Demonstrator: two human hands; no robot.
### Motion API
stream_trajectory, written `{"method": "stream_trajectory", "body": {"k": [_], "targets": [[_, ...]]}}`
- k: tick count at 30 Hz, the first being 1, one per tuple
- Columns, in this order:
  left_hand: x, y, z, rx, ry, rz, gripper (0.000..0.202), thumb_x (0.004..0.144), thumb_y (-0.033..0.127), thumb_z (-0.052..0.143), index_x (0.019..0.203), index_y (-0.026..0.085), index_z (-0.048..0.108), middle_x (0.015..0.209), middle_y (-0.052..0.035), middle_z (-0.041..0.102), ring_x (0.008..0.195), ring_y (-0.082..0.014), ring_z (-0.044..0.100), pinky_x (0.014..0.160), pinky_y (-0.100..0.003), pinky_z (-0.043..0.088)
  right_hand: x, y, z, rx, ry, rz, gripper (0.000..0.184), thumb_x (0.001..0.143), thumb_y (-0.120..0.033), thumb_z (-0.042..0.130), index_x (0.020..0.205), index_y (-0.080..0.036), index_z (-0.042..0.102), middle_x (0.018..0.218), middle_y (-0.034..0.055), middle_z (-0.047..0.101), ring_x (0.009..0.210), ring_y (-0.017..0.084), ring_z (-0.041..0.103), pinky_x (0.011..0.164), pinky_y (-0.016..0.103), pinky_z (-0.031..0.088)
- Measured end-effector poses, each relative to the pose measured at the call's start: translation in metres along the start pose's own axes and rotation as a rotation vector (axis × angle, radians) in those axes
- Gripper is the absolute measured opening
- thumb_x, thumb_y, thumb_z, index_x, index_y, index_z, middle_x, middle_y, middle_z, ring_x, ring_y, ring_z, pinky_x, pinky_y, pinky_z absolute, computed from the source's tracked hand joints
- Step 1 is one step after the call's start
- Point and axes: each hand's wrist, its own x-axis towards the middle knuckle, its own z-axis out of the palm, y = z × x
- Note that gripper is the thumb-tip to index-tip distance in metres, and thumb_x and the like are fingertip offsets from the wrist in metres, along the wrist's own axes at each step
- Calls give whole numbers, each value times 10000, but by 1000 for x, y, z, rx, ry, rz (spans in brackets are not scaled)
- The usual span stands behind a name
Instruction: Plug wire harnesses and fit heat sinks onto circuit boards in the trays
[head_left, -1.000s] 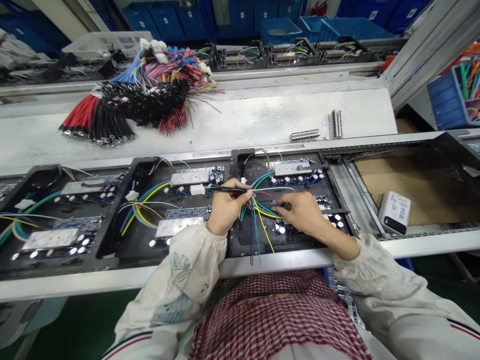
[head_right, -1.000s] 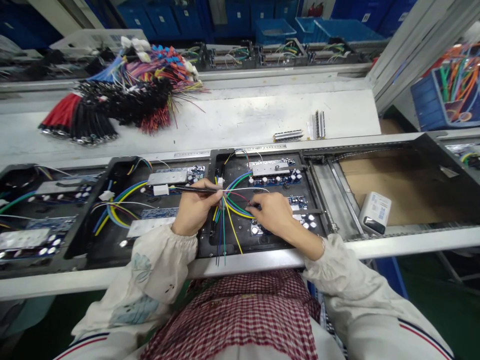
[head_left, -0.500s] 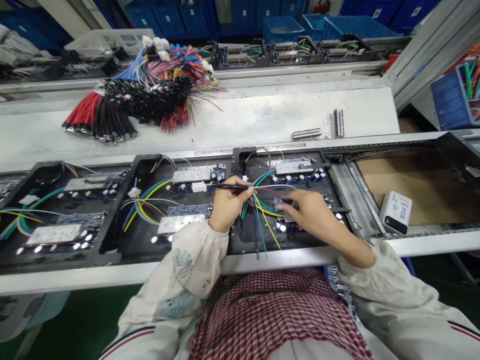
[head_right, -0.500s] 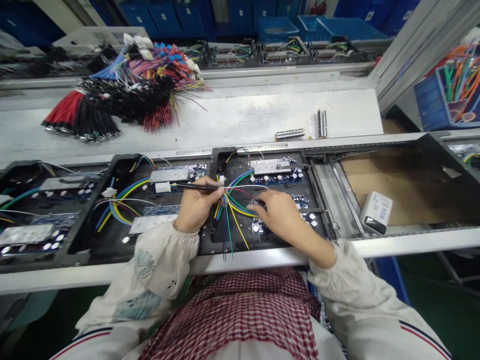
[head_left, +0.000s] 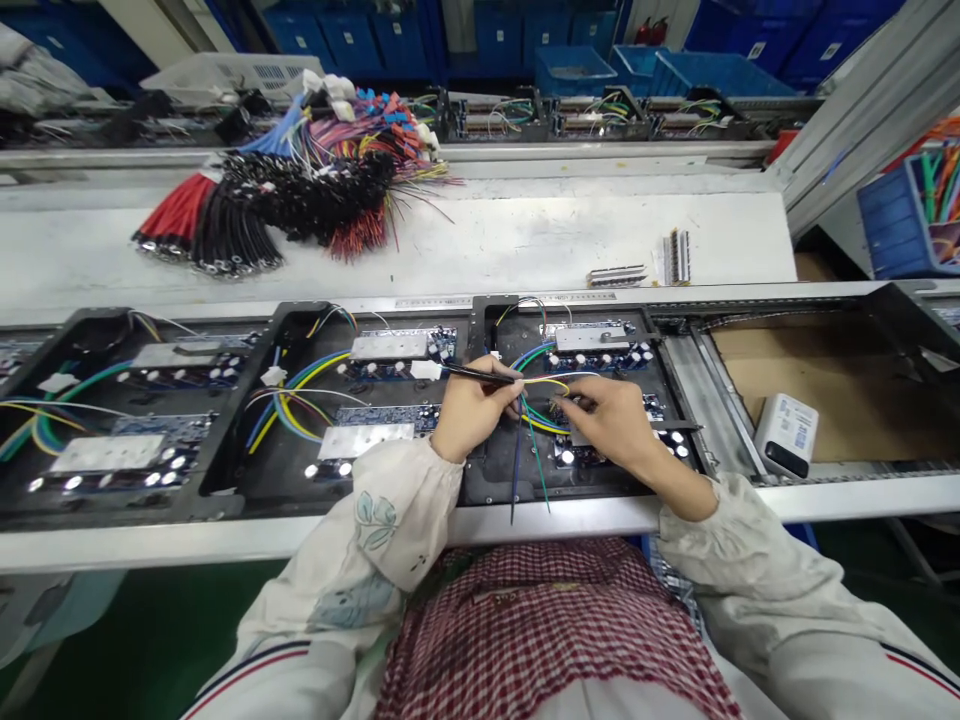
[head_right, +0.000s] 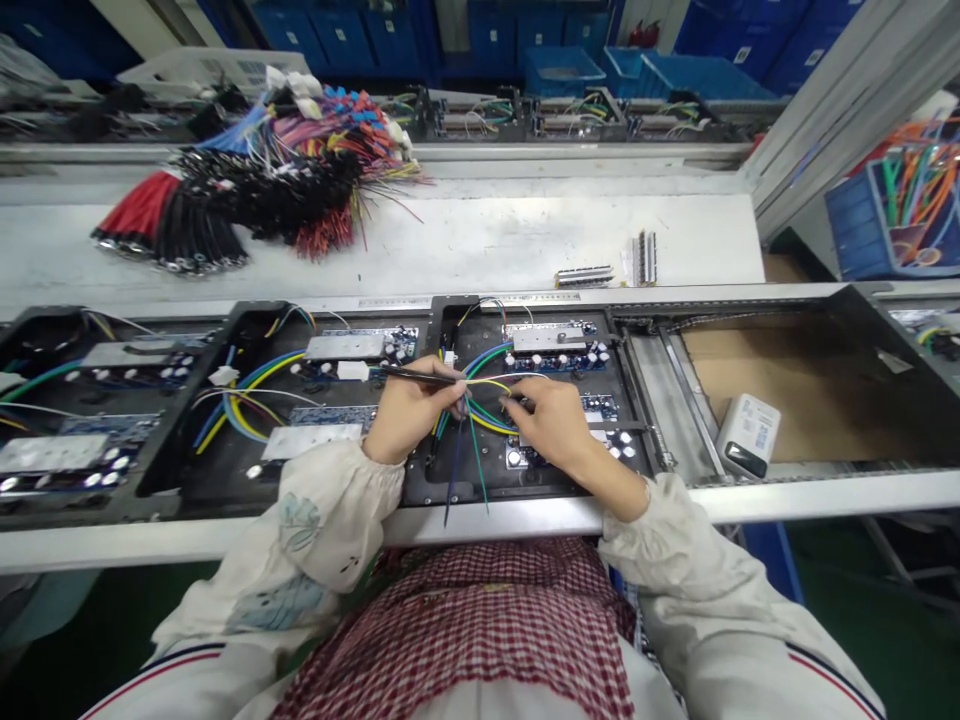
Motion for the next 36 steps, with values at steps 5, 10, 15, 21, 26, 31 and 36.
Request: {"method": "stream_trajectory", "body": {"k": [5, 10, 15, 21, 26, 31, 36], "targets": [[-1, 2, 1, 33, -16, -11, 122, 696, 210, 660, 703, 148, 555, 516, 31, 565, 447, -112, 576, 446, -221, 496, -3, 3, 5, -176, -82, -46, 101, 790, -217, 596, 725, -173, 659, 679, 31, 652, 619, 149, 571, 586, 251, 361], [-1, 2, 1, 28, -7, -23, 125, 686, 216, 667, 694, 153, 558, 513, 31, 563, 447, -117, 575, 443, -229, 496, -3, 4, 6, -174, -77, -43, 115, 795, -232, 592, 702, -185, 642, 636, 8, 617, 591, 134, 538, 579, 242, 338], [0, 2, 1, 19, -1, -24, 137, 682, 228, 673, 696, 155, 558, 519, 31, 566, 448, -118, 575, 447, -233, 498, -3, 6, 7, -167, -68, -53, 114, 799, -239, 586, 722, -190, 654, 633, 8, 616, 589, 136, 539, 575, 244, 336], [0, 1, 1, -5, 7, -21, 154, 675, 239, 683, 692, 156, 555, 524, 32, 563, 455, -113, 574, 447, -227, 500, -1, 2, 4, -117, -108, -21, 98, 782, -240, 598, 731, -199, 671, 635, 5, 631, 573, 131, 541, 575, 243, 353], [0, 0, 1, -9, 12, -26, 157, 670, 239, 685, 706, 152, 558, 534, 29, 569, 466, -115, 581, 451, -227, 509, -1, -1, 2, -59, -161, 40, 93, 776, -260, 626, 743, -203, 692, 613, -7, 635, 536, 122, 526, 540, 237, 336], [0, 0, 1, -17, 19, -25, 149, 681, 236, 671, 713, 158, 549, 527, 33, 570, 464, -116, 579, 463, -240, 523, 2, -2, -1, -107, -239, 95, 104, 787, -276, 631, 782, -201, 703, 669, 15, 669, 597, 153, 576, 568, 257, 367], [2, -1, 1, -60, 44, -32, 180, 665, 256, 686, 727, 157, 549, 532, 33, 574, 467, -118, 581, 470, -247, 530, -11, -9, -16, -90, -187, 31, 215, 815, -372, 625, 831, -170, 695, 815, 72, 690, 739, 190, 621, 666, 290, 427]]}}
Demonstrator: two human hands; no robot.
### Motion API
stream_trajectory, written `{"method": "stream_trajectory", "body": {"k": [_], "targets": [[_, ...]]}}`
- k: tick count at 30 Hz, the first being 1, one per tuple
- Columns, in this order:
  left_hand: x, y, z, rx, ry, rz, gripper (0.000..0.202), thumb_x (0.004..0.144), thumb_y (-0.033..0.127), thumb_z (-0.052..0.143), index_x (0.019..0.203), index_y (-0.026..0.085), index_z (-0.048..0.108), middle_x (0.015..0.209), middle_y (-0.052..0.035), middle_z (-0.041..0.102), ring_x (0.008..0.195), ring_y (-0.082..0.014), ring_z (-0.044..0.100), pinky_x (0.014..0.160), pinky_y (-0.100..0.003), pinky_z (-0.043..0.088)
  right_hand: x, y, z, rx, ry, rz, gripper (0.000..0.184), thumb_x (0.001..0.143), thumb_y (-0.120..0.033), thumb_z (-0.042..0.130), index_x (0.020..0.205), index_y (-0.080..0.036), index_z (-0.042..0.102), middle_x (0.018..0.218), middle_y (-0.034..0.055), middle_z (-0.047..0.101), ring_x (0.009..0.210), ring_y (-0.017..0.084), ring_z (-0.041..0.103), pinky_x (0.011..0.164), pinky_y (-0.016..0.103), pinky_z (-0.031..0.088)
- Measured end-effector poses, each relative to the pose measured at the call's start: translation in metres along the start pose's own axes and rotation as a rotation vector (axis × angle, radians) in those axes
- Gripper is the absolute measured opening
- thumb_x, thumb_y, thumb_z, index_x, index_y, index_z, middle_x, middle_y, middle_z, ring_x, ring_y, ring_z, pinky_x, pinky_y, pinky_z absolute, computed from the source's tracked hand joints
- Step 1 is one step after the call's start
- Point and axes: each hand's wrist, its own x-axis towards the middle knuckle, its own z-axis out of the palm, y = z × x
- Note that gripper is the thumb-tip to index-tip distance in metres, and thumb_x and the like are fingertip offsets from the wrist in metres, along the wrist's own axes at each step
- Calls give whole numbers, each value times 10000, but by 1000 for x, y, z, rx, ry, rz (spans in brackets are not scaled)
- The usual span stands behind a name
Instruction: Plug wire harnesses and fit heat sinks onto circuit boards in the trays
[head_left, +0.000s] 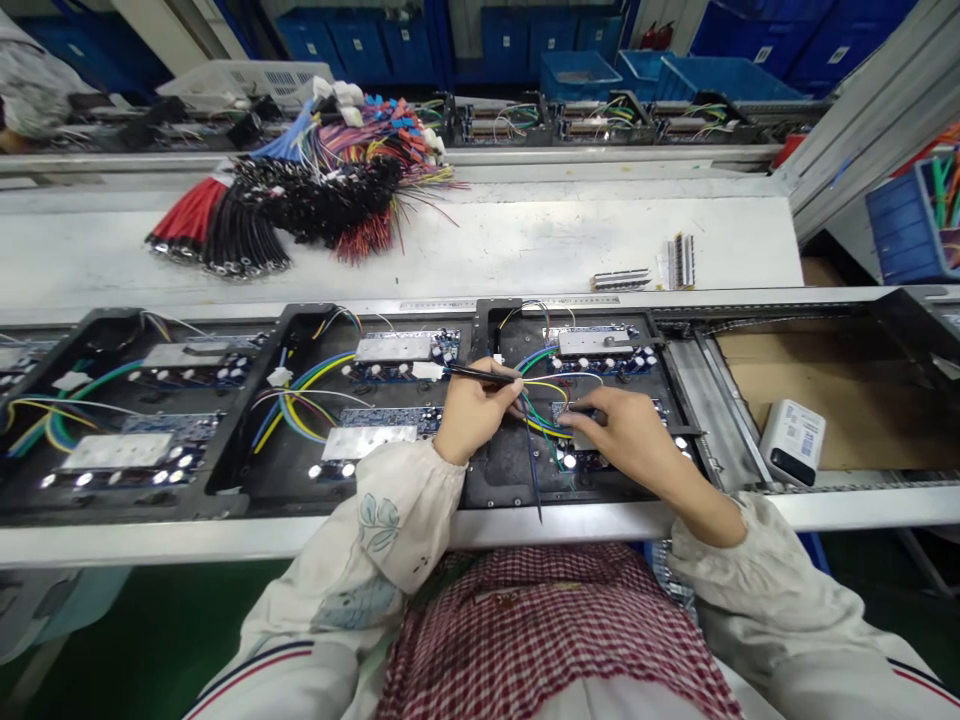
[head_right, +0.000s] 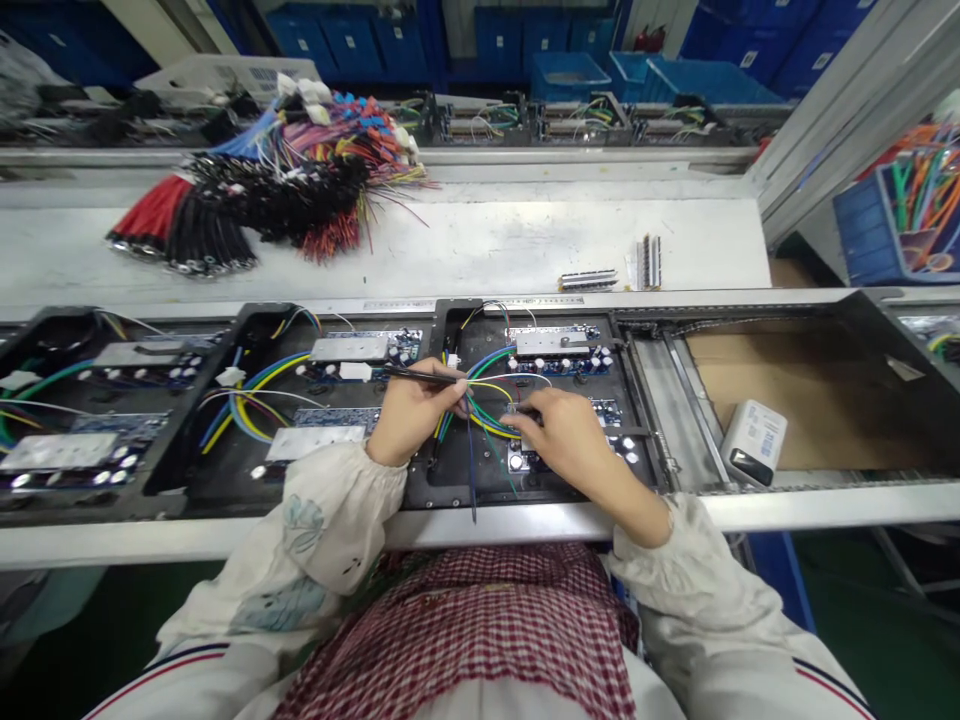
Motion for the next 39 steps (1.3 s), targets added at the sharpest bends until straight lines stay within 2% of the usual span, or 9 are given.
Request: {"method": "stream_trajectory", "body": {"k": [4, 5, 7, 9, 10, 14, 19, 29, 39], "targets": [[2, -3, 2, -34, 34, 13, 194, 658, 270, 694, 733, 161, 552, 552, 30, 585, 479, -120, 589, 478, -255, 536, -13, -10, -4, 143, -158, -157, 154, 822, -317, 619, 789, -187, 696, 748, 39, 679, 694, 165, 617, 637, 268, 438], [2, -4, 2, -33, 41, 18, 187, 665, 270, 688, 738, 164, 552, 545, 31, 584, 483, -126, 594, 485, -263, 541, -12, -12, -3, 195, -144, -154, 138, 822, -297, 617, 777, -194, 698, 727, 27, 682, 669, 156, 618, 626, 260, 441], [1, -6, 5, 5, 45, 32, 150, 682, 248, 667, 735, 171, 550, 530, 31, 581, 485, -137, 602, 492, -276, 545, -5, -12, -1, 254, 10, -99, 128, 819, -286, 617, 781, -202, 705, 726, 19, 698, 650, 149, 629, 624, 253, 451], [-1, -6, 8, 78, 44, 49, 100, 696, 205, 641, 714, 174, 548, 532, 31, 581, 479, -139, 602, 482, -271, 535, 4, -9, 3, 197, 160, -70, 103, 793, -272, 641, 800, -200, 715, 777, 34, 716, 693, 166, 649, 650, 262, 459], [-2, -6, 9, 112, 46, 56, 86, 698, 183, 631, 701, 175, 545, 533, 32, 578, 475, -137, 600, 474, -266, 528, 9, -7, 6, 131, 195, -67, 90, 778, -257, 652, 793, -197, 718, 797, 44, 720, 716, 179, 654, 657, 269, 457], [-5, -6, 10, 167, 41, 68, 90, 712, 158, 612, 680, 183, 532, 500, 43, 553, 459, -138, 588, 462, -263, 512, 17, 5, 13, -35, 178, -25, 102, 778, -266, 642, 749, -201, 715, 758, 45, 720, 681, 192, 651, 611, 272, 433], [-4, -8, 8, 197, 36, 92, 88, 713, 154, 611, 684, 184, 534, 504, 44, 552, 454, -137, 584, 456, -264, 508, 14, 8, 15, -14, 207, -11, 113, 778, -280, 644, 779, -197, 722, 775, 44, 725, 664, 183, 646, 603, 265, 421], [-3, -7, 7, 220, 28, 83, 80, 724, 149, 593, 695, 172, 522, 518, 45, 555, 479, -127, 595, 496, -254, 517, 18, 8, 18, -17, 180, 40, 140, 778, -319, 647, 761, -202, 723, 695, 24, 708, 583, 160, 601, 561, 262, 372], [-4, -6, 7, 195, 29, 59, 77, 722, 136, 587, 699, 168, 521, 521, 44, 555, 470, -124, 593, 474, -249, 521, 17, 8, 18, -21, 157, 60, 147, 773, -329, 643, 772, -212, 730, 643, 11, 686, 534, 142, 562, 533, 258, 350]]}}
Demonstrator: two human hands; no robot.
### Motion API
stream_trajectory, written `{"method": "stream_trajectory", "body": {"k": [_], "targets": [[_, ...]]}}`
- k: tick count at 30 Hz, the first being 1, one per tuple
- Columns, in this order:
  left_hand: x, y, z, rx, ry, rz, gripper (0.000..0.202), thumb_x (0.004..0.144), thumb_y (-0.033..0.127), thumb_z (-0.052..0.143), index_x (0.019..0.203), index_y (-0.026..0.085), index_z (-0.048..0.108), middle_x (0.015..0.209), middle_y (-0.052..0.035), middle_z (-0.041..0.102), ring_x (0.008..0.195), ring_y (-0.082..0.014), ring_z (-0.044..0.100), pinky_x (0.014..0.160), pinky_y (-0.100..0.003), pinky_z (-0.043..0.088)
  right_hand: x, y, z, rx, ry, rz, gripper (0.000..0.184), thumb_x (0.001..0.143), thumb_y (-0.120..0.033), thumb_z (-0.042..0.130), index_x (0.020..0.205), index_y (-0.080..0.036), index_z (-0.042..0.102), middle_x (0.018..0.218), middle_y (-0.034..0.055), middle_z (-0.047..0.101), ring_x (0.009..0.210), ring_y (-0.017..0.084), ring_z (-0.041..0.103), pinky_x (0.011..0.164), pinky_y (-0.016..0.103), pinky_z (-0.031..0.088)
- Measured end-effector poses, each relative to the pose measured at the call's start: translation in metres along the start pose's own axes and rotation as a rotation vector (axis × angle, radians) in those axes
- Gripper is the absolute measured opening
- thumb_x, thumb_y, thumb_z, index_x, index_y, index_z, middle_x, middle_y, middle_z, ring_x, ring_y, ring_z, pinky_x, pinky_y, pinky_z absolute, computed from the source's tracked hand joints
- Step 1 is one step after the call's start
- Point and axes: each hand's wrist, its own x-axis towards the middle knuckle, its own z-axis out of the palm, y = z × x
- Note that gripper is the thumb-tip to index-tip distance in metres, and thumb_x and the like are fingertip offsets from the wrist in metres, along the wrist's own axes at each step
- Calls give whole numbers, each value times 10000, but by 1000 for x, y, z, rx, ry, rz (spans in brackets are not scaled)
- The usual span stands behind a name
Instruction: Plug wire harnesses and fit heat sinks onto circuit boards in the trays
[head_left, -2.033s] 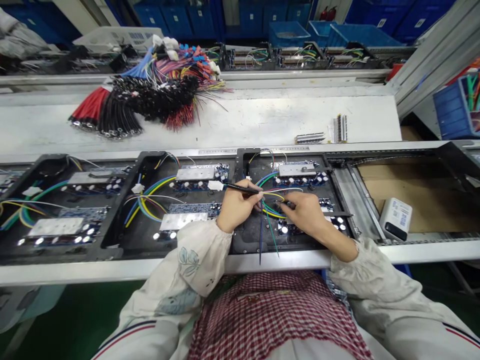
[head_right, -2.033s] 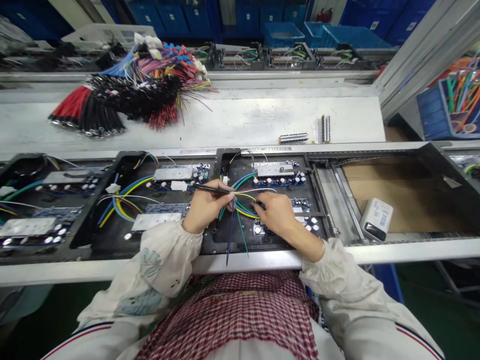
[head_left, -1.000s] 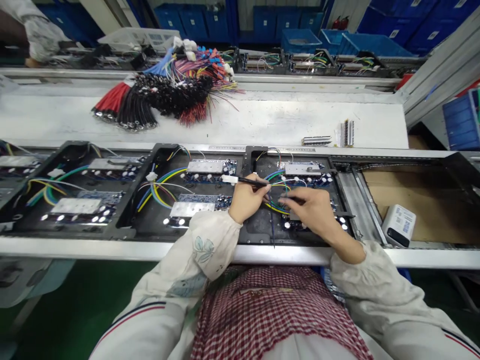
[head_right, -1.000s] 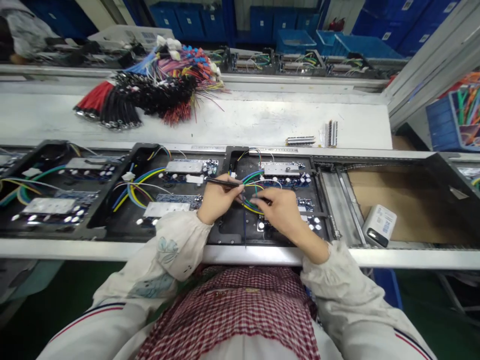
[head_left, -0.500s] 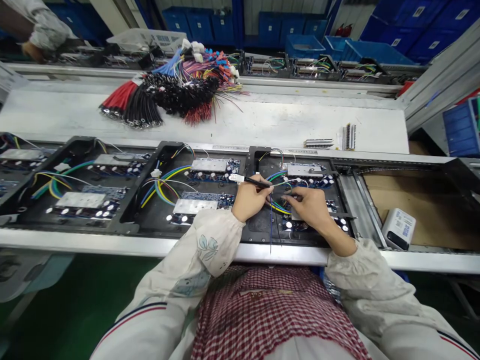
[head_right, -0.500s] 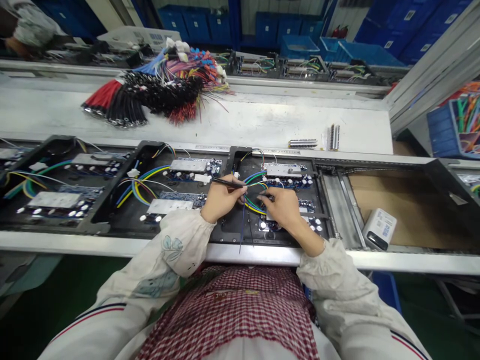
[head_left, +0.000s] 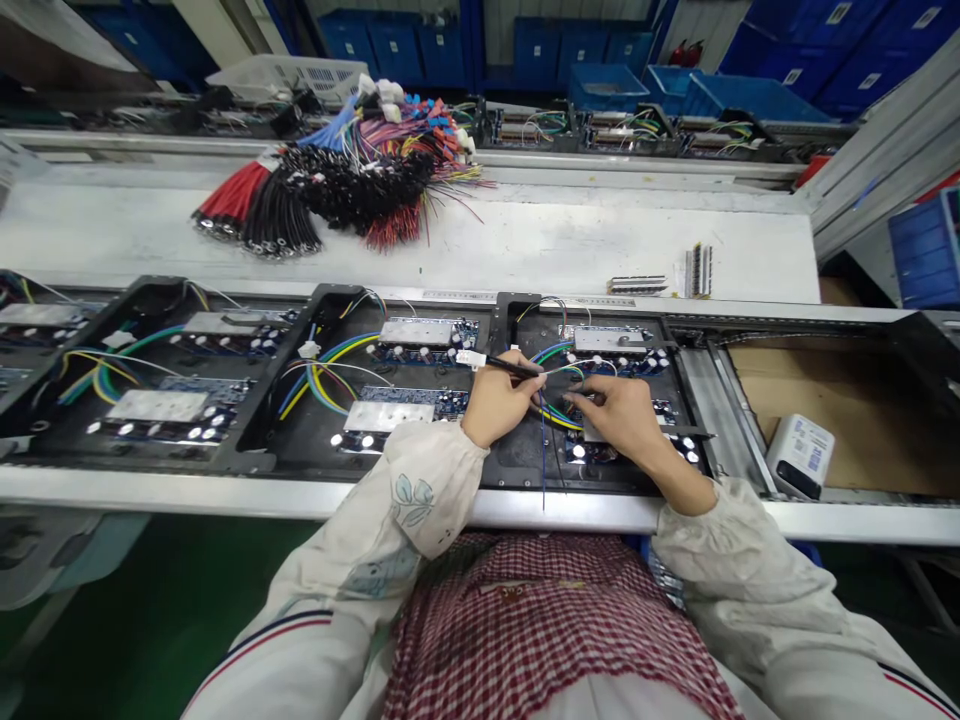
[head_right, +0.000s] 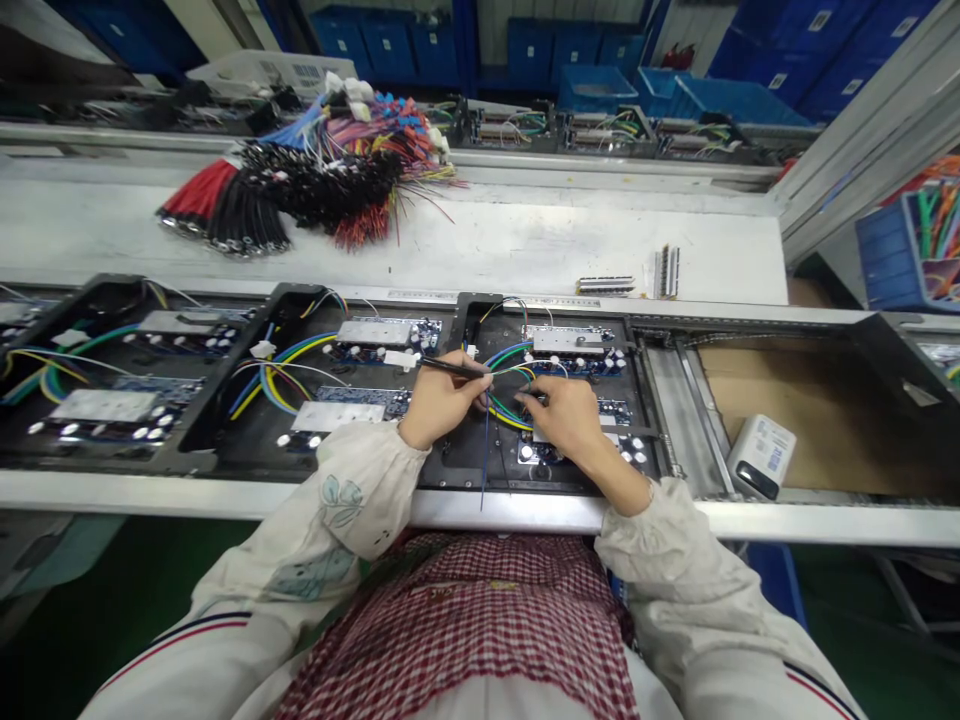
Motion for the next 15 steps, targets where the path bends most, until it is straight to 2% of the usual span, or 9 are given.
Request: {"method": "stream_trajectory", "body": {"k": [5, 9, 11, 13, 15], "targets": [[0, 0, 0, -39, -4, 0, 80, 712, 141, 596, 696, 160, 521, 511, 41, 556, 459, -123, 591, 461, -241, 521, 3, 1, 1, -17, -46, 7, 150, 785, -333, 633, 779, -214, 724, 679, 15, 695, 583, 157, 593, 553, 262, 371], [3, 0, -1, -115, -1, -12, 84, 704, 158, 605, 715, 149, 523, 522, 32, 567, 456, -122, 592, 447, -232, 517, -6, -3, -12, -20, -108, -20, 150, 780, -331, 659, 790, -196, 721, 791, 48, 717, 711, 194, 643, 628, 280, 423], [4, -1, -2, -157, 3, -15, 100, 702, 180, 614, 729, 147, 523, 535, 29, 574, 464, -124, 598, 461, -242, 529, -14, -8, -19, 18, -159, -95, 160, 777, -340, 668, 815, -194, 722, 826, 53, 717, 747, 198, 649, 652, 282, 442], [5, -1, -2, -183, 12, -27, 117, 705, 200, 620, 745, 148, 523, 539, 28, 582, 476, -129, 608, 487, -259, 546, -21, -12, -23, 103, -259, -178, 127, 781, -315, 667, 777, -199, 719, 752, 30, 711, 689, 175, 646, 627, 265, 450], [5, 0, -1, -168, 13, -44, 112, 710, 196, 619, 748, 152, 523, 526, 30, 583, 483, -131, 614, 498, -260, 552, -21, -13, -22, 214, -256, -182, 107, 787, -279, 657, 741, -200, 713, 682, 7, 701, 619, 148, 639, 594, 243, 456]]}}
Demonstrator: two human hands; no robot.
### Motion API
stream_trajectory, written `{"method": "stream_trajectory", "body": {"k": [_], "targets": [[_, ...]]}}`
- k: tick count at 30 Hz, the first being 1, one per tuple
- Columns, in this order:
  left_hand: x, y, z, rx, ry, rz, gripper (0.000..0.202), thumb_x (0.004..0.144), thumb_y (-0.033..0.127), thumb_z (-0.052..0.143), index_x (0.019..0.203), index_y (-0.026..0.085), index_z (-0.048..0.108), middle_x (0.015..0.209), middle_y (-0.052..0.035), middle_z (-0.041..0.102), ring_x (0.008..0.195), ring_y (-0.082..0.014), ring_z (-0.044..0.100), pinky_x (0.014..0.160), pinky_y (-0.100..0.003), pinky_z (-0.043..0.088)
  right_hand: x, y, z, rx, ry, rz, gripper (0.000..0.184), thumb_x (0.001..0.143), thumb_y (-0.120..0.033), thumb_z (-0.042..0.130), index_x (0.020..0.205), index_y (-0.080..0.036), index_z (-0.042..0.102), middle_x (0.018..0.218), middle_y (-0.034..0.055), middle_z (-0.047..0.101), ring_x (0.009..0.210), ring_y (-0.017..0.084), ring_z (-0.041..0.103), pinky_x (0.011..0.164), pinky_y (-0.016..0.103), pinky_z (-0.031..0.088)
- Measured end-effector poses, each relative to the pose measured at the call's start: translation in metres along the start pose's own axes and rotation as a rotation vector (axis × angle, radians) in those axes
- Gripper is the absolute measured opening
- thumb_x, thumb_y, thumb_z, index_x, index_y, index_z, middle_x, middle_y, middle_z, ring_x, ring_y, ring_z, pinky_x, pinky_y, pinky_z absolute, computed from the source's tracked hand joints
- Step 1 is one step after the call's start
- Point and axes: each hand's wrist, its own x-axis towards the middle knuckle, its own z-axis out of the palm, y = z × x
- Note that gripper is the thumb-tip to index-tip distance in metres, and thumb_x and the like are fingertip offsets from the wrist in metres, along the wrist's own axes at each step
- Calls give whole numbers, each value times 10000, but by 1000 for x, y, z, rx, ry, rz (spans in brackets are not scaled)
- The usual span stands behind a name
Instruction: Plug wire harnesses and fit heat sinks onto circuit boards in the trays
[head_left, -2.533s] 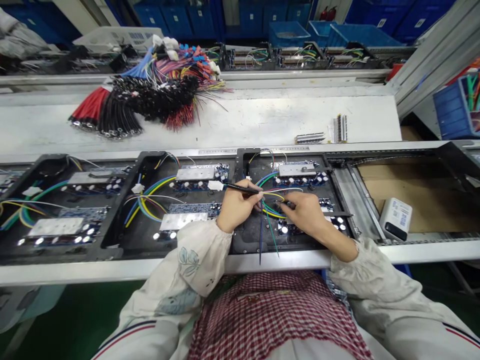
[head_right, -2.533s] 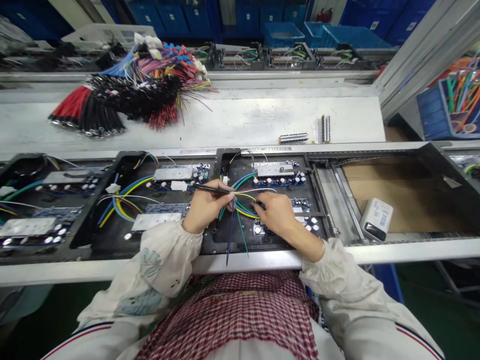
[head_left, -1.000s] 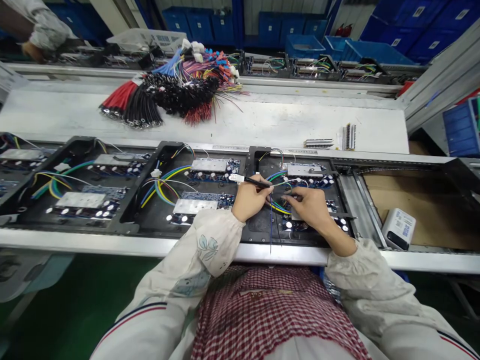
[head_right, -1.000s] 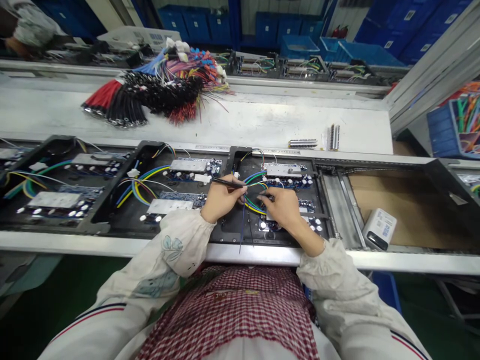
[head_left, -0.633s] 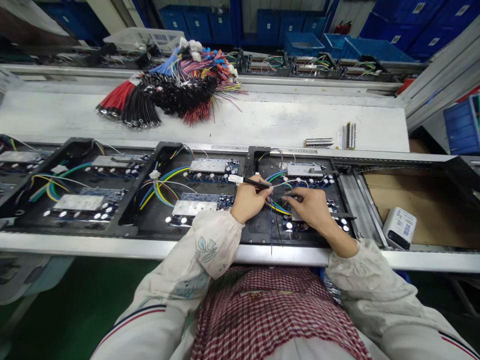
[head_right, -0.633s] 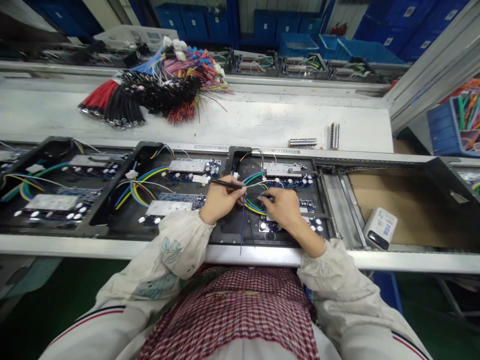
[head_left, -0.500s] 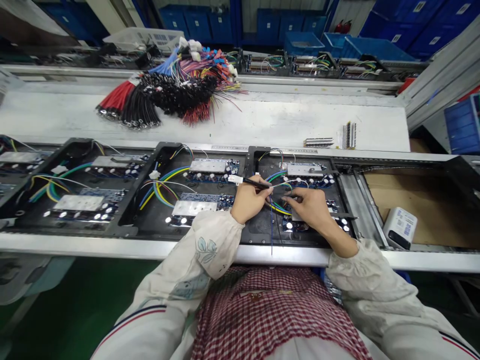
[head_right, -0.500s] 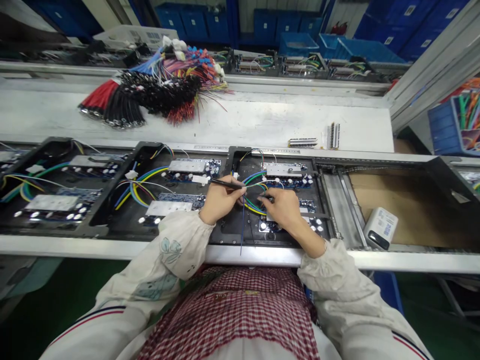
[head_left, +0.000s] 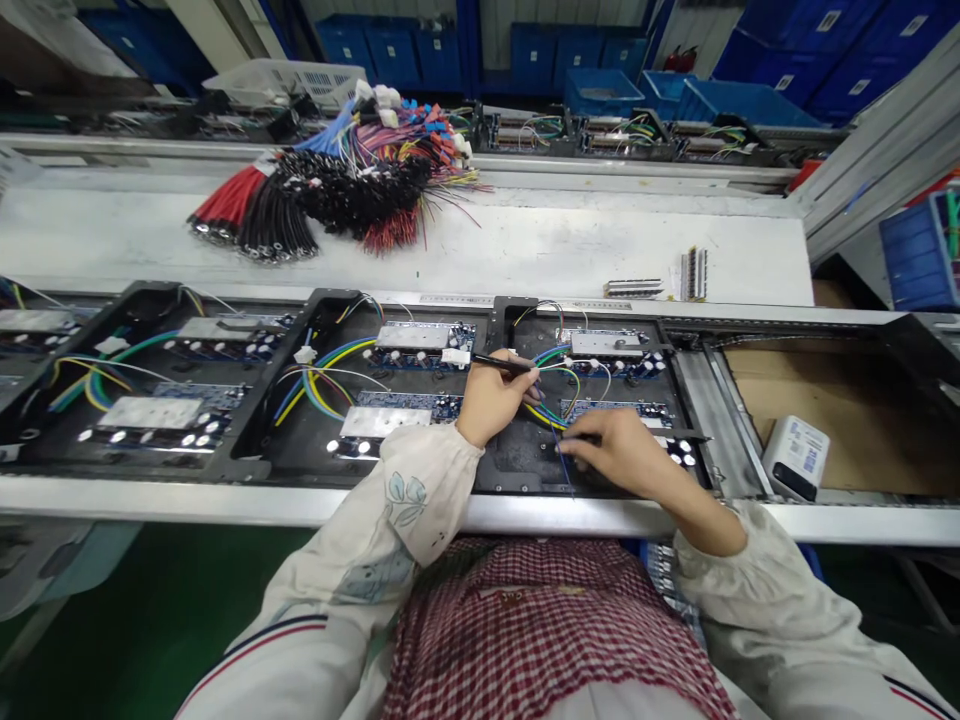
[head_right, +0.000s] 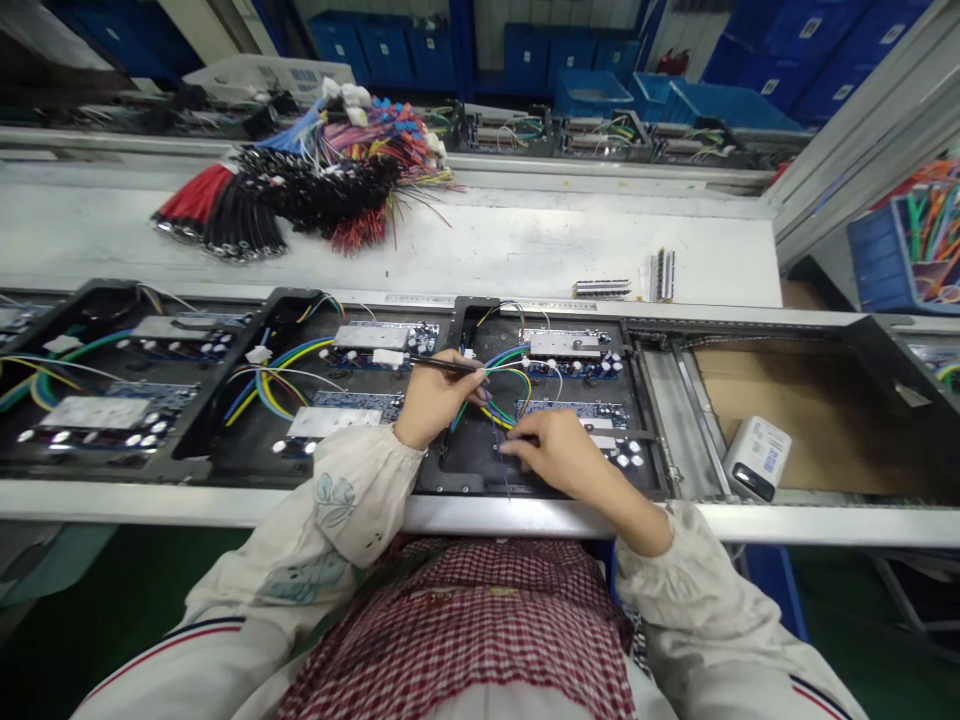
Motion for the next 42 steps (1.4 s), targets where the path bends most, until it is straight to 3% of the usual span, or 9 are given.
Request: {"method": "stream_trajectory", "body": {"k": [4, 10, 31, 37, 41, 42], "targets": [[-3, 1, 2, 147, -47, -14, 91, 725, 142, 593, 686, 165, 514, 501, 43, 559, 475, -121, 603, 474, -231, 529, 14, 9, 6, -52, 307, 40, 80, 766, -247, 660, 767, -193, 719, 748, 26, 722, 649, 165, 659, 608, 253, 481], [-5, -1, 1, 250, -95, -25, 93, 751, 124, 551, 697, 183, 502, 532, 50, 563, 509, -124, 615, 507, -244, 530, 24, 22, 16, -157, 457, -4, 97, 769, -248, 661, 803, -183, 725, 775, 37, 729, 649, 169, 667, 612, 251, 494], [-4, -5, 0, 259, -82, -2, 83, 745, 152, 565, 709, 190, 500, 543, 46, 576, 531, -144, 642, 502, -253, 544, 28, 19, 17, -188, 279, 108, 100, 784, -248, 632, 801, -214, 725, 819, 35, 729, 750, 197, 673, 672, 273, 477], [-4, -2, 0, 189, -59, -28, 90, 742, 170, 573, 715, 185, 488, 546, 44, 575, 531, -147, 646, 513, -255, 548, 11, 8, 2, -227, 167, 146, 158, 789, -299, 650, 874, -186, 719, 861, 68, 720, 763, 209, 660, 680, 292, 468], [-3, -1, 1, 147, -34, -27, 102, 738, 218, 581, 727, 182, 486, 581, 31, 584, 553, -155, 648, 537, -275, 548, -3, -1, -5, -129, -49, 18, 124, 789, -297, 654, 743, -202, 718, 710, 33, 696, 653, 175, 636, 608, 266, 453], [-3, -1, 1, 181, -29, -4, 105, 739, 230, 580, 716, 183, 489, 598, 22, 591, 574, -154, 648, 556, -275, 544, -2, -2, -5, -68, -46, 7, 115, 790, -278, 653, 727, -206, 716, 690, 20, 693, 634, 163, 633, 599, 255, 454]]}}
